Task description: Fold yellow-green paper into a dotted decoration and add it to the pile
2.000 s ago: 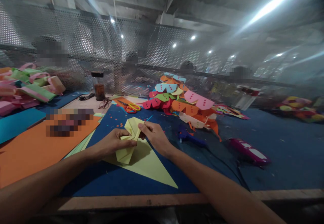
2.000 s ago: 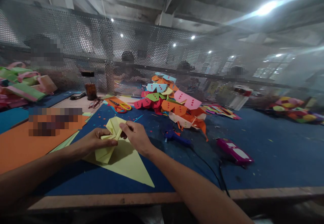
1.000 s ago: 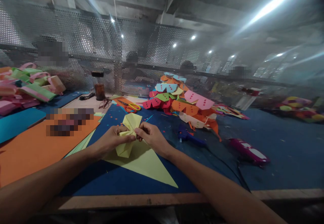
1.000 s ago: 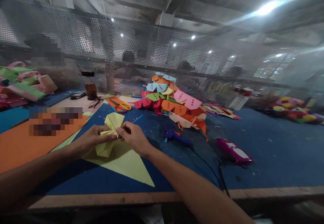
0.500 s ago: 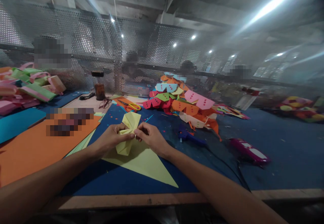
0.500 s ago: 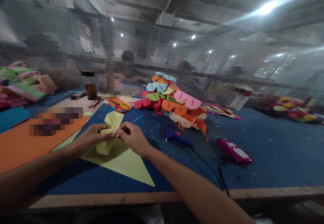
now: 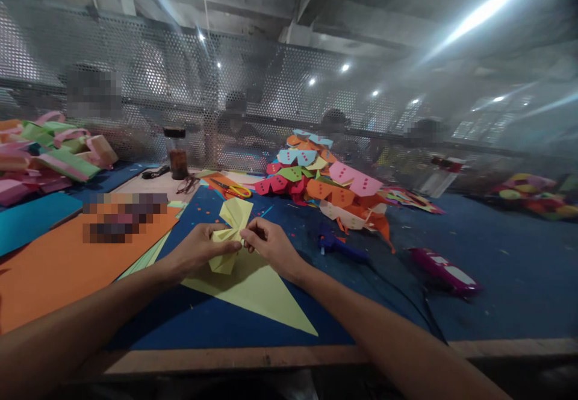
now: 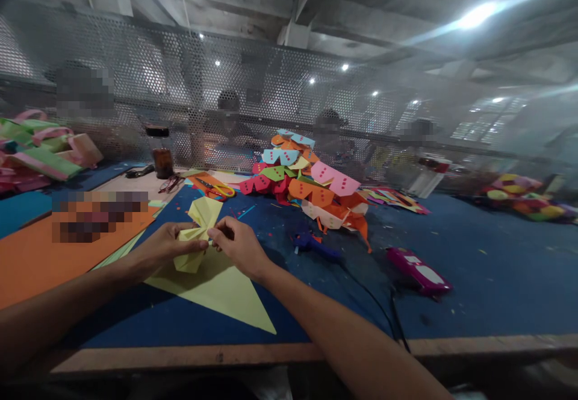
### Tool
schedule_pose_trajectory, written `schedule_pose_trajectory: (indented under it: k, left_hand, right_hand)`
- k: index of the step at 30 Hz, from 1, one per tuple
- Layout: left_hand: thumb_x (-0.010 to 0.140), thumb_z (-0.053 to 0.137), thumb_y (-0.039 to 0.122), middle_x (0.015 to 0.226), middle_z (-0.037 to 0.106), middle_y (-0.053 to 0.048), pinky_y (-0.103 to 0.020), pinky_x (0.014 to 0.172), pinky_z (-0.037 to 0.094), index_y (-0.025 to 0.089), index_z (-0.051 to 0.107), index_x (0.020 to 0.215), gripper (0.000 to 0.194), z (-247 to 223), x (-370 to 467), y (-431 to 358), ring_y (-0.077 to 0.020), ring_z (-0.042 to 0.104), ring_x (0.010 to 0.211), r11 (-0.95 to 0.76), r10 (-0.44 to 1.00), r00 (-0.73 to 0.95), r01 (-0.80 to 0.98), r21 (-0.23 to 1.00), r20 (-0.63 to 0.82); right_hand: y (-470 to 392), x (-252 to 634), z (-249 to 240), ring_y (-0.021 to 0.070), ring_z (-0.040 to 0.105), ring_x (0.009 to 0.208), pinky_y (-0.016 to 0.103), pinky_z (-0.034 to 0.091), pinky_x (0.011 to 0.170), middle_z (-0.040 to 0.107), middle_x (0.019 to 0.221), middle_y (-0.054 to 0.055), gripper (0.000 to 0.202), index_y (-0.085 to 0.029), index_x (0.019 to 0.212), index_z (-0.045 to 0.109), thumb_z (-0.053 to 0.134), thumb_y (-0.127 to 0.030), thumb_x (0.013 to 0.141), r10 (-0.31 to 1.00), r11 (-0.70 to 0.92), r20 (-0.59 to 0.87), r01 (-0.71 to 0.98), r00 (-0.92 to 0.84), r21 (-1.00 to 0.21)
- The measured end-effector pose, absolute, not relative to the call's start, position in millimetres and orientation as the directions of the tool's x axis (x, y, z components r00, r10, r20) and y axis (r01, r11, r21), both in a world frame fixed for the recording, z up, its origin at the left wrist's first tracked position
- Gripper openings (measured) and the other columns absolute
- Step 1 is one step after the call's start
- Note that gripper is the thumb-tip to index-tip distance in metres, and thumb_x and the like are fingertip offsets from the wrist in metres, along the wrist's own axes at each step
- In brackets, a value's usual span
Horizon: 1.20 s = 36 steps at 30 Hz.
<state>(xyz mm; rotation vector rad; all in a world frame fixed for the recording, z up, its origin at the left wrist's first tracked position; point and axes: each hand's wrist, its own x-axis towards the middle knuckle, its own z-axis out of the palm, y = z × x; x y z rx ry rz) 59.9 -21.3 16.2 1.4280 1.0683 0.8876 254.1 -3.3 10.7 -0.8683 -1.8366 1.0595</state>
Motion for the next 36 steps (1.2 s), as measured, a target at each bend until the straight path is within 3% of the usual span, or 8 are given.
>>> schedule_pose_trajectory:
  k: [11, 28, 32, 36]
  left_hand:
    - [0.063, 0.085, 0.052, 0.071, 0.068, -0.002, -0.026, 0.06, 0.044, 0.015, 0.072, 0.079, 0.043, 14.1, 58.8, -19.5, -0.0162, 0.059, 0.063, -0.01, 0.946, 0.321, 0.14, 0.99, -0.036]
    - [0.061, 0.084, 0.047, 0.074, 0.069, -0.002, -0.026, 0.06, 0.043, 0.015, 0.07, 0.084, 0.042, 19.8, 61.4, -22.6, -0.0172, 0.059, 0.065, -0.041, 0.958, 0.287, 0.197, 0.979, -0.017]
    - [0.055, 0.085, 0.044, 0.065, 0.065, 0.0, -0.025, 0.055, 0.04, 0.015, 0.07, 0.076, 0.039, 20.1, 62.9, -21.6, -0.0157, 0.055, 0.06, 0.005, 0.964, 0.253, 0.273, 0.962, -0.077]
    - [0.055, 0.085, 0.043, 0.062, 0.064, 0.001, -0.025, 0.054, 0.04, 0.016, 0.069, 0.069, 0.035, 17.5, 62.3, -19.9, -0.0159, 0.055, 0.059, -0.053, 0.966, 0.257, 0.263, 0.963, -0.017]
  right_hand:
    - [-6.9, 254.6, 10.8, 0.0131, 0.057, 0.065, 0.025, 0.043, 0.064, 0.061, 0.071, -0.002, 0.028, -0.02, 0.079, 0.058, 0.063, -0.046, 0.091, 0.837, 0.453, 0.329, 0.219, -0.437, -0.864]
    - [-4.3, 255.6, 11.1, 0.0133, 0.057, 0.065, 0.026, 0.044, 0.063, 0.062, 0.07, -0.003, 0.028, -0.02, 0.08, 0.059, 0.066, -0.046, 0.089, 0.843, 0.456, 0.342, 0.214, -0.414, -0.864]
    - [-2.4, 256.8, 12.8, 0.014, 0.058, 0.064, 0.027, 0.046, 0.064, 0.062, 0.069, -0.003, 0.029, -0.021, 0.08, 0.058, 0.066, -0.047, 0.089, 0.861, 0.448, 0.353, 0.219, -0.365, -0.867]
    - [-2.4, 256.9, 12.4, 0.0142, 0.059, 0.063, 0.028, 0.047, 0.064, 0.063, 0.069, -0.002, 0.031, -0.021, 0.08, 0.058, 0.066, -0.05, 0.089, 0.866, 0.437, 0.346, 0.211, -0.361, -0.874]
